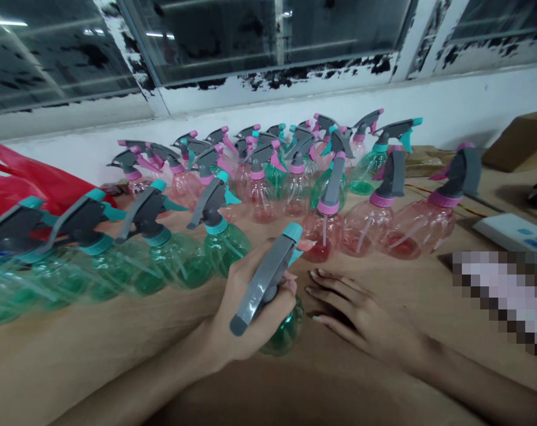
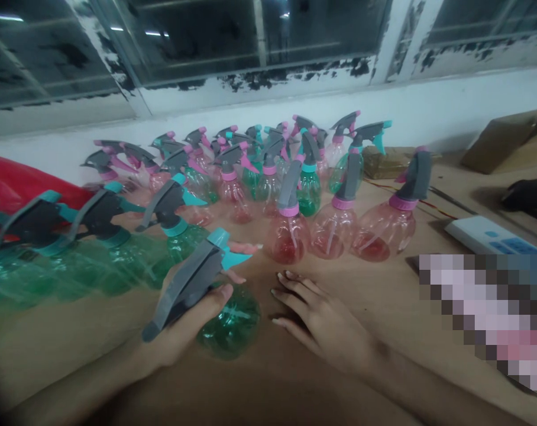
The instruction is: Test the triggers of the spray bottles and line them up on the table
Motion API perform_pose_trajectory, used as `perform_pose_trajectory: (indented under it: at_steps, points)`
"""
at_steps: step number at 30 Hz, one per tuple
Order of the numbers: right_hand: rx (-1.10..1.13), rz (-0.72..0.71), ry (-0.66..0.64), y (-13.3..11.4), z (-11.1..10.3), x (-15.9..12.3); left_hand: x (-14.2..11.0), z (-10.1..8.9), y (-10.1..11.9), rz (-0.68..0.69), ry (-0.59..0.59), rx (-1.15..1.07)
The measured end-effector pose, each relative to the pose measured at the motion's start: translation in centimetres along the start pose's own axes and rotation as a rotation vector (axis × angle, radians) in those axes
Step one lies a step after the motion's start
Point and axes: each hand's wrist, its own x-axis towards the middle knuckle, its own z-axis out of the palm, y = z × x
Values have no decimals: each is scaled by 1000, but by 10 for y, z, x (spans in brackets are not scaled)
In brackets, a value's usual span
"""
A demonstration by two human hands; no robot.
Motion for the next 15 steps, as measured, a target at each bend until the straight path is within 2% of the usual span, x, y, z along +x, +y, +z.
perform_pose_trajectory:
  at_steps: [9,15]
  points:
    - [-30,3,-19,4,3,-1,3,0,2,45,26,-16]
    - [-7,2,-19,4,2,-1,2,-3,3,57,-14,-45]
